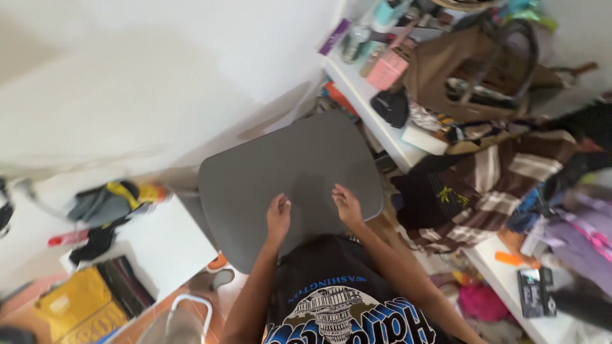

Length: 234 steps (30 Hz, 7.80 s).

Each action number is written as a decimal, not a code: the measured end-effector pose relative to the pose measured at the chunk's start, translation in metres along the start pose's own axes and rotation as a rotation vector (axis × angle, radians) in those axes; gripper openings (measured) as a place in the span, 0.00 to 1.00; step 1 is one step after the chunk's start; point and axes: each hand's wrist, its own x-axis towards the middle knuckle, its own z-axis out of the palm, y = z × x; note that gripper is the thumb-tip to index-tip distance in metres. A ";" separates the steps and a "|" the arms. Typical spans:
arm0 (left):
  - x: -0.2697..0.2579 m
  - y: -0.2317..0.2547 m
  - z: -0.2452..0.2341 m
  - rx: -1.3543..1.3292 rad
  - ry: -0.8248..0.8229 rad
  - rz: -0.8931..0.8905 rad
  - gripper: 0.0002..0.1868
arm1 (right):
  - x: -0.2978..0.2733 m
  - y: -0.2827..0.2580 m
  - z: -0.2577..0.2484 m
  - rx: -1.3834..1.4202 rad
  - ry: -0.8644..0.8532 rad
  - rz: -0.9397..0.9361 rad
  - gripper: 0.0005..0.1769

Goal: The recorder is folding a brown striped polo shirt on a grey flat surface.

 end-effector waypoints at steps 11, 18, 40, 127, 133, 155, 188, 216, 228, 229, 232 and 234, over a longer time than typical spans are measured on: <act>0.003 0.067 0.100 0.090 -0.407 -0.020 0.22 | -0.041 -0.051 -0.075 -0.040 0.349 0.076 0.25; -0.006 0.068 0.192 0.170 -0.670 0.021 0.22 | -0.071 -0.053 -0.133 0.077 0.631 0.133 0.24; -0.083 0.049 0.424 0.147 -1.135 0.116 0.20 | -0.109 -0.062 -0.305 -0.072 1.224 0.014 0.34; -0.035 -0.081 -0.085 1.117 0.521 0.322 0.33 | 0.072 0.012 0.013 -1.222 0.045 -0.449 0.42; -0.035 -0.083 -0.084 1.107 0.534 0.320 0.31 | 0.076 0.012 0.018 -1.242 0.013 -0.463 0.42; -0.028 -0.088 -0.082 0.947 0.613 0.274 0.34 | 0.184 0.024 0.006 -1.155 -0.139 -0.638 0.37; -0.044 -0.035 -0.044 1.284 0.642 0.455 0.26 | 0.153 0.022 0.014 -1.226 0.138 -0.574 0.28; 0.033 -0.063 -0.078 1.182 0.464 0.644 0.28 | 0.052 0.024 -0.014 -0.955 0.213 -0.616 0.35; -0.022 -0.153 -0.054 -0.766 0.472 0.052 0.13 | 0.034 0.037 -0.030 0.392 -0.175 0.199 0.20; -0.038 -0.133 -0.059 -0.764 0.474 0.054 0.13 | 0.036 0.047 -0.042 0.394 -0.178 0.198 0.20; -0.065 -0.100 -0.078 -0.946 0.234 -0.333 0.14 | 0.044 0.066 -0.069 0.581 -0.256 0.625 0.22; -0.065 -0.128 -0.092 -0.594 -0.079 -0.335 0.18 | 0.041 0.073 -0.080 0.348 -0.524 0.546 0.28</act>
